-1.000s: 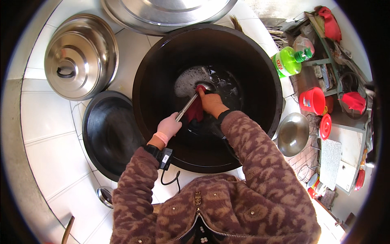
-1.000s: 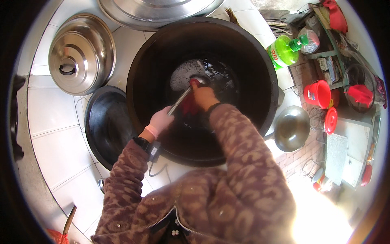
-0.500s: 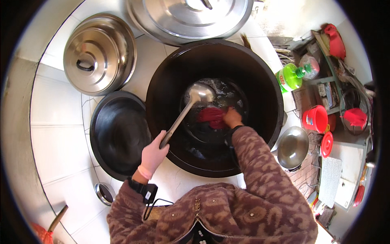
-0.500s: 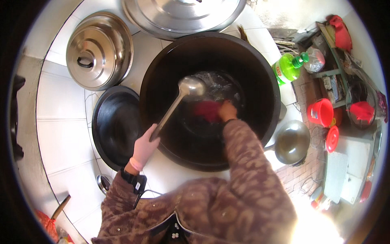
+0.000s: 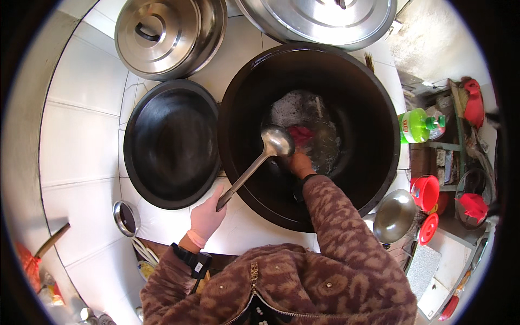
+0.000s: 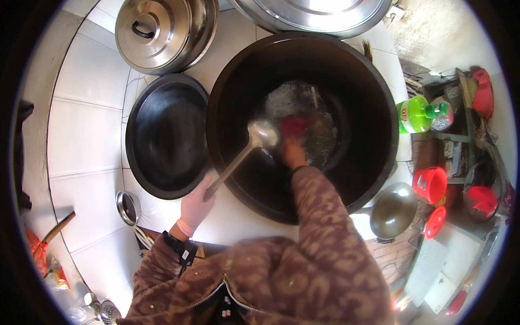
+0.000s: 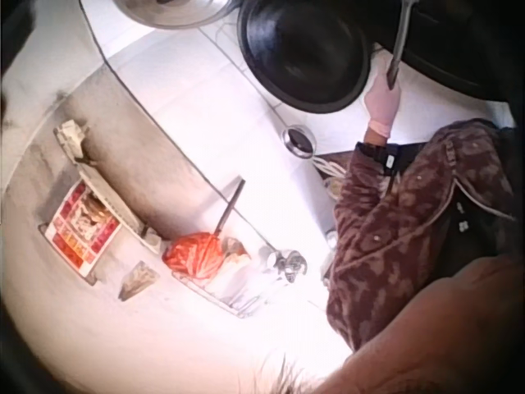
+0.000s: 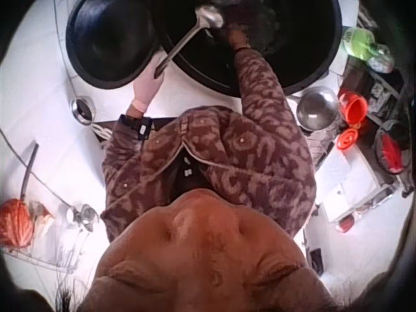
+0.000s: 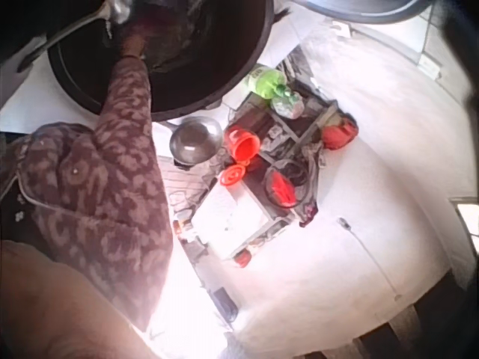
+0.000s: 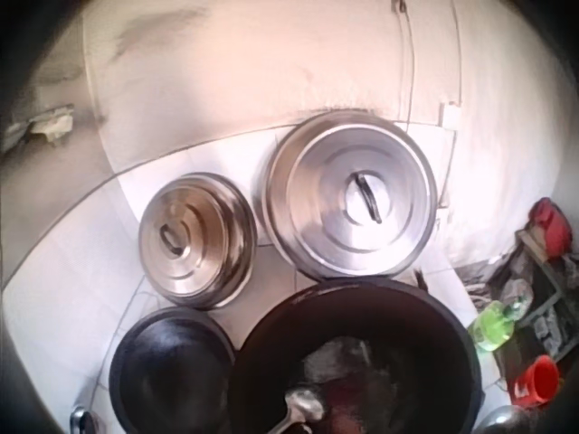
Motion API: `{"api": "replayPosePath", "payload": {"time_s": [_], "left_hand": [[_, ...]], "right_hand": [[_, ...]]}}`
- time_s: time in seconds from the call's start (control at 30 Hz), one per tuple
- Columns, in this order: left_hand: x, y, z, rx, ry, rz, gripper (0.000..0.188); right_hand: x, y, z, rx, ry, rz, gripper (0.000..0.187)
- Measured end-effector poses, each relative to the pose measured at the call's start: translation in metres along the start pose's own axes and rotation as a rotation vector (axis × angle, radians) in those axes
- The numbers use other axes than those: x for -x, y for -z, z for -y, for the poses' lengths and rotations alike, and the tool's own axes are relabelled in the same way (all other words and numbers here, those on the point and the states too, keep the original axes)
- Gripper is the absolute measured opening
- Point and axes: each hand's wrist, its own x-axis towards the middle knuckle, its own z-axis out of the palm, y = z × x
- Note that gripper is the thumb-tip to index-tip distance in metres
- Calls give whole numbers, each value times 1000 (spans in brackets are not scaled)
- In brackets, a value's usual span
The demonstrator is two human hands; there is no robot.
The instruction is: The person washes a large black wok and a metal ladle in a basin of soapy water using a red cloth. They rinse the cloth, then place a metal lid on the wok. The person wears pink gloves and a brown patterned jacket.
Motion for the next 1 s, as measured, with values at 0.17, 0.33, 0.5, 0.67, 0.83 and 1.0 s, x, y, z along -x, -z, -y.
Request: {"api": "replayPosePath", "payload": {"time_s": [0.17, 0.33, 0.5, 0.67, 0.83, 1.0], "left_hand": [[17, -4, 10, -15, -10, 33, 49], [26, -11, 22, 50, -72, -4, 44], [25, -16, 28, 134, -127, -53, 42], [31, -21, 33, 72, -162, 68, 44], [33, -25, 44, -11, -316, -52, 50], [29, -27, 52, -38, -327, -93, 54]], "right_hand": [[10, 81, 17, -84, 126, 50, 36], [81, 177, 40, -383, 11, 77, 25], [163, 203, 84, -249, 242, -475, 28], [188, 184, 116, -219, 372, -543, 38], [165, 135, 142, 232, 526, -455, 38], [126, 121, 137, 185, 604, -407, 41]]}}
